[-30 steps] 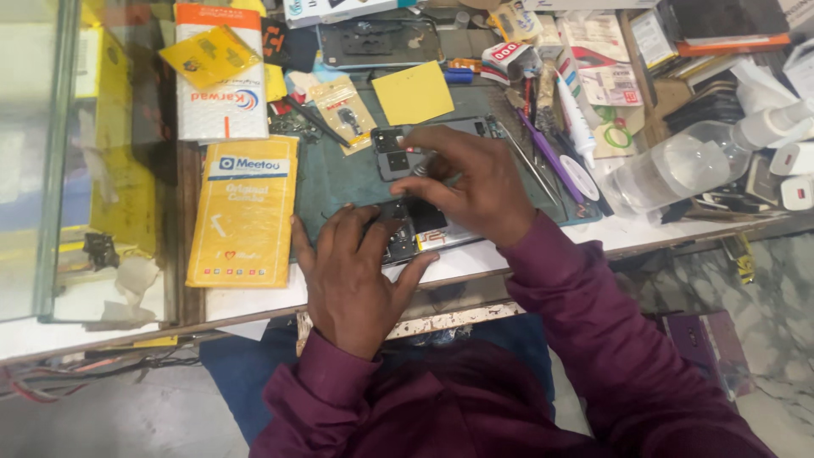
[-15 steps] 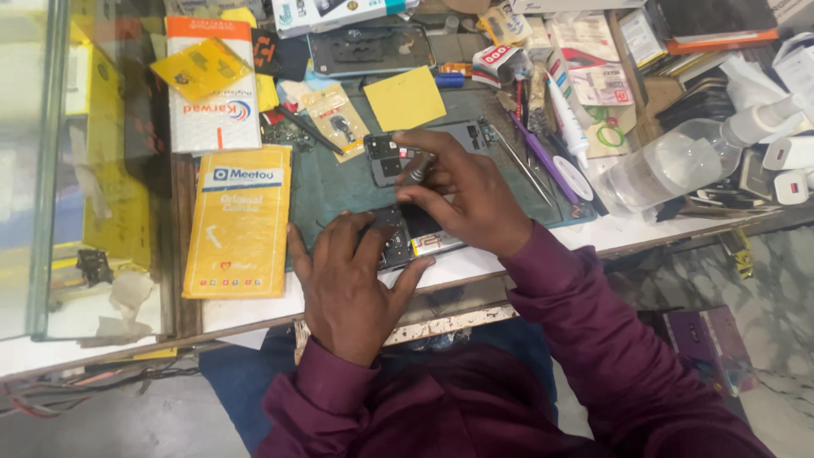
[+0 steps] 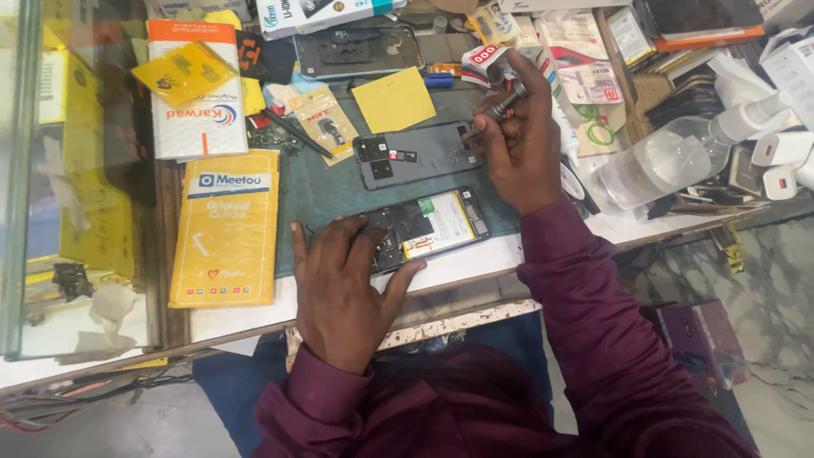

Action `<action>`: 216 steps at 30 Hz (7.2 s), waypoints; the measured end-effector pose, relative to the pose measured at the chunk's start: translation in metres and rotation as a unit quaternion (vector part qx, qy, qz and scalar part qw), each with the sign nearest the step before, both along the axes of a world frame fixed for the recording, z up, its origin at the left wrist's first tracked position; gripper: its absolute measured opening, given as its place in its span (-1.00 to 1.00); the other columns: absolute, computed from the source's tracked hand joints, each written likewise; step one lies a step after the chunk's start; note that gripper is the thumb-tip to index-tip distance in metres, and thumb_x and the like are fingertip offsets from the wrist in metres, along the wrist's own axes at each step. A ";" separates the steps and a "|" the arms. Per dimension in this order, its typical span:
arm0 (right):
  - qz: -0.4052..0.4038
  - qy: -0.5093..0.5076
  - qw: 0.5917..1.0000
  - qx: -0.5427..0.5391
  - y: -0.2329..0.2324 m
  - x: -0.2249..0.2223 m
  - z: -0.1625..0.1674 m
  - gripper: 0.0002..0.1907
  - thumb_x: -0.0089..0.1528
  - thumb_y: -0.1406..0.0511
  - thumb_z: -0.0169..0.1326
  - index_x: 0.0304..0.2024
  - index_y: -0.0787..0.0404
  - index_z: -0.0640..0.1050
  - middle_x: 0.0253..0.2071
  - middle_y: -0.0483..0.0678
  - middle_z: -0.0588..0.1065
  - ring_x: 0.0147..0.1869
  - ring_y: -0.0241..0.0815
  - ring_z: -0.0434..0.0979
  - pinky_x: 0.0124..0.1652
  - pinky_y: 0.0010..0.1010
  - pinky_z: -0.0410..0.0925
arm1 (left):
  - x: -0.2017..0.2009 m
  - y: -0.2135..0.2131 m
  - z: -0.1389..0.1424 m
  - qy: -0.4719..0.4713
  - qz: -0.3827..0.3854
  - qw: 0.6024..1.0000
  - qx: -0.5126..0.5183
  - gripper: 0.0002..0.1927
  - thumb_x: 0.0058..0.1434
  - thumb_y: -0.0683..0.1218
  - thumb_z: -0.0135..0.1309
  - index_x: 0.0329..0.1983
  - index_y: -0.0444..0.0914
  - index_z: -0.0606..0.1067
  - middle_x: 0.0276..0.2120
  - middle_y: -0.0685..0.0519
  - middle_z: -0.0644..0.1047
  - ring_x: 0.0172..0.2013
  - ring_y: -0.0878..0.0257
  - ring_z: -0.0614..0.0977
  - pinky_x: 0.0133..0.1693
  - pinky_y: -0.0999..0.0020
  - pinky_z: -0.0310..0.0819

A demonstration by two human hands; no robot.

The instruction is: The person uses a screwdriver to remove screws from a disassembled smartphone lying on a workbench. They place the removed screws on the back cover of the phone and continue unscrewing additional fasteners from the device's internal frame.

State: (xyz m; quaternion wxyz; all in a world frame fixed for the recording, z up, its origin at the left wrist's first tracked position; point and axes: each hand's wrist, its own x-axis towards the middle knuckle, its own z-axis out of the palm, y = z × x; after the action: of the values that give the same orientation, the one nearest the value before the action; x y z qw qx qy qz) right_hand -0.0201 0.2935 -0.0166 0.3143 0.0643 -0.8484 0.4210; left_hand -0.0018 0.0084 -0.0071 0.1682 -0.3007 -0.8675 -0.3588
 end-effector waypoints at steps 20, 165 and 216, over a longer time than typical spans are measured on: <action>-0.047 -0.100 0.986 -0.126 -0.010 -0.012 0.005 -0.42 0.50 0.43 -0.08 0.43 0.05 -0.05 0.00 0.05 0.51 -0.25 -0.15 0.74 -0.59 -0.54 0.46 | 0.002 0.001 0.006 -0.005 0.016 1.000 -0.010 -0.48 0.09 0.21 0.32 -0.08 -0.25 0.56 -0.02 -0.03 0.54 0.10 0.03 0.53 0.38 -0.28 -0.04; 0.278 -0.040 0.954 -0.103 -0.058 0.036 -0.007 -0.40 0.37 0.53 0.12 0.37 0.12 0.20 0.04 0.10 0.52 0.18 -0.12 0.62 -0.03 -0.41 0.54 | 0.004 -0.001 -0.003 0.017 0.016 0.999 0.041 -0.87 0.21 -0.10 0.21 -0.17 -0.13 0.64 -0.01 0.15 0.63 0.16 0.11 0.54 0.41 -0.20 -0.03; 0.177 -0.059 0.972 0.142 -0.087 0.044 0.058 -0.44 0.16 0.26 0.41 0.19 0.10 0.54 -0.13 -0.05 0.61 -0.18 -0.17 0.68 -0.20 -0.40 0.48 | 0.003 0.000 -0.006 0.013 0.034 0.999 0.021 -0.76 0.21 -0.10 0.14 -0.07 -0.21 0.61 0.03 0.09 0.58 0.17 0.08 0.51 0.40 -0.29 -0.06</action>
State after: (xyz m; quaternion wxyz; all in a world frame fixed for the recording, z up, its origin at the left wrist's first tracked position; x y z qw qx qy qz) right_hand 0.0236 0.2067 0.0412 0.1723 0.2321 -0.8918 0.3481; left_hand 0.0010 0.0086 -0.0131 0.1982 -0.2718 -0.8675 -0.3665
